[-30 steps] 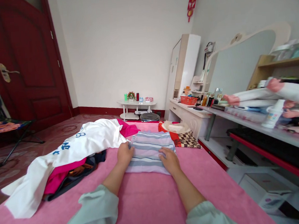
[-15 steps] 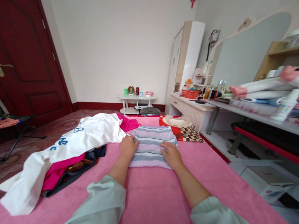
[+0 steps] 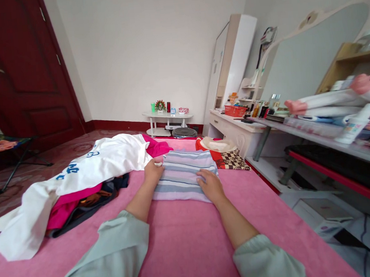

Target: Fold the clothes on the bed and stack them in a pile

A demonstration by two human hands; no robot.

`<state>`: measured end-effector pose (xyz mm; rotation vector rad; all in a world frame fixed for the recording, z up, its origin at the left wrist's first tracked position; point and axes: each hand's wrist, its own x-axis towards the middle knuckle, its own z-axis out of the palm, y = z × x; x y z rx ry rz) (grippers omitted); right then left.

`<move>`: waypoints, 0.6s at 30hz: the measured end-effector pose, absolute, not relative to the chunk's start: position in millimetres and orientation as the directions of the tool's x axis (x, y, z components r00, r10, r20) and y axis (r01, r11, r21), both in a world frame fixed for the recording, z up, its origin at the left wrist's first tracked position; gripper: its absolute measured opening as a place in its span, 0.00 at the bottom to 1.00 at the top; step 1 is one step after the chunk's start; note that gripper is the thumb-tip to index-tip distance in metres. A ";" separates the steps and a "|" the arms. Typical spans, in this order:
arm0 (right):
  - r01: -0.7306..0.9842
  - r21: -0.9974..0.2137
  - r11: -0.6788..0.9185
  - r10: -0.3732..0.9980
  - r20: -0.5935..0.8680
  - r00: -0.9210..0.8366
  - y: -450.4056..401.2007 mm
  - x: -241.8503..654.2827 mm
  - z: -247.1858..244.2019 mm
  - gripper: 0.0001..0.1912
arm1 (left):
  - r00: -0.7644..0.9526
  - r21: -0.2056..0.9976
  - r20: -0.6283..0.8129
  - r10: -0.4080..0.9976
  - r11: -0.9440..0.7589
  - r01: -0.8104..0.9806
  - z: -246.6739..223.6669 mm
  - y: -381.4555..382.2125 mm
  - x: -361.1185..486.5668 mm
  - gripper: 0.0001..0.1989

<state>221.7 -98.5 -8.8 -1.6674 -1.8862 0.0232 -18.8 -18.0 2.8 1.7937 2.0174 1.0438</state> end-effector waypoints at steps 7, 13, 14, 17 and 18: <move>0.880 -0.424 0.213 0.909 0.416 -0.020 -103.1 216.1 -6.1 0.15 | 0.278 0.388 0.396 0.875 -0.434 0.813 7.1 -35.3 -10.6 0.24; 0.688 -0.719 0.096 0.845 0.425 0.325 -96.9 245.9 7.3 0.19 | 0.372 0.249 0.182 0.910 -0.409 0.878 -13.1 -41.1 -1.6 0.32; 0.669 -0.742 0.036 0.819 0.406 0.406 -96.1 255.6 11.2 0.21 | 0.371 0.243 0.182 0.911 -0.407 0.881 -14.4 -40.9 -1.8 0.32; 0.674 -0.723 -0.152 0.796 0.314 0.517 -97.4 279.3 21.5 0.20 | 0.369 0.236 0.186 0.911 -0.406 0.883 -14.9 -40.2 -2.7 0.32; 0.686 -0.701 -0.194 0.808 0.282 0.517 -99.0 282.9 24.0 0.19 | 0.368 0.233 0.189 0.910 -0.406 0.884 -14.6 -40.2 -2.7 0.32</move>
